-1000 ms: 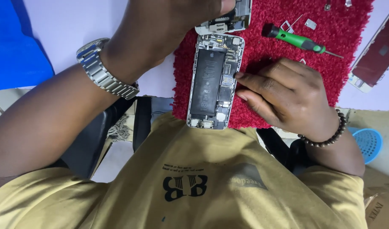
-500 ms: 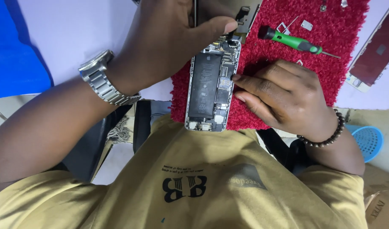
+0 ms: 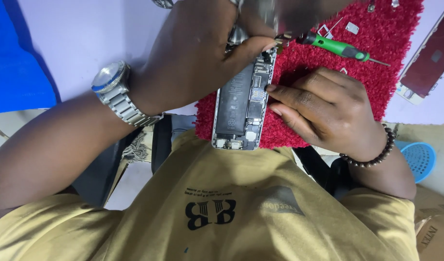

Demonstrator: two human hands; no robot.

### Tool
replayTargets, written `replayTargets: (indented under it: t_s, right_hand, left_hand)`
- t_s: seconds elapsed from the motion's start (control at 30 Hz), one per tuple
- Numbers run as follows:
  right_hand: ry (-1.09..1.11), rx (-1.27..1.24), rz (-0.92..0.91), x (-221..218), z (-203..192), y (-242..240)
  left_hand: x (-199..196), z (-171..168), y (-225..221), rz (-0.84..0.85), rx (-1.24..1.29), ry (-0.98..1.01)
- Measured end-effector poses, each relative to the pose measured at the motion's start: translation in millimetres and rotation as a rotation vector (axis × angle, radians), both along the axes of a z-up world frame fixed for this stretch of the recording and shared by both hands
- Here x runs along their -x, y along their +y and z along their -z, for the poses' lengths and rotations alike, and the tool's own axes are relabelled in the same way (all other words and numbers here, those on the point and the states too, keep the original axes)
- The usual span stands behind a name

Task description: Connecting internal ribbon cables and reassembling a smartphone on a repair bench.

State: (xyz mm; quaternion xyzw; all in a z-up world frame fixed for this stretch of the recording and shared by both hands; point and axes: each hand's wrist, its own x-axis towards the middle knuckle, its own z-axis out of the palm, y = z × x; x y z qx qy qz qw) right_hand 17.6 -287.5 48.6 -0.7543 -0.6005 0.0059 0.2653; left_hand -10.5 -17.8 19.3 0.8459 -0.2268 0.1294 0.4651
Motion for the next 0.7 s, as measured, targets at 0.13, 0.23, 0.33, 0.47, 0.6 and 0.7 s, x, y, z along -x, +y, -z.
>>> replayTargets:
  t_s: [0.13, 0.23, 0.33, 0.47, 0.6, 0.7]
  right_hand:
    - [0.011, -0.008, -0.002, 0, 1, -1]
    - [0.023, -0.005, -0.010, -1, 0, 0]
    - [0.011, -0.001, -0.010, -1, 1, -1]
    - [0.016, -0.006, -0.013, -1, 2, -3]
    - [-0.053, 0.044, 0.033, 1, 6, -10]
    - [-0.070, 0.051, 0.036, 0, 6, -10]
  left_hand:
    - [2, 0, 0, 0.013, -0.074, 0.031]
    - [7, 11, 4, 0.083, -0.098, 0.071]
    - [3, 2, 1, 0.069, -0.144, 0.038]
    - [5, -3, 2, 0.107, -0.103, 0.019]
    - [5, -4, 4, 0.182, -0.042, 0.007]
    - [5, -5, 4, 0.181, -0.046, 0.010]
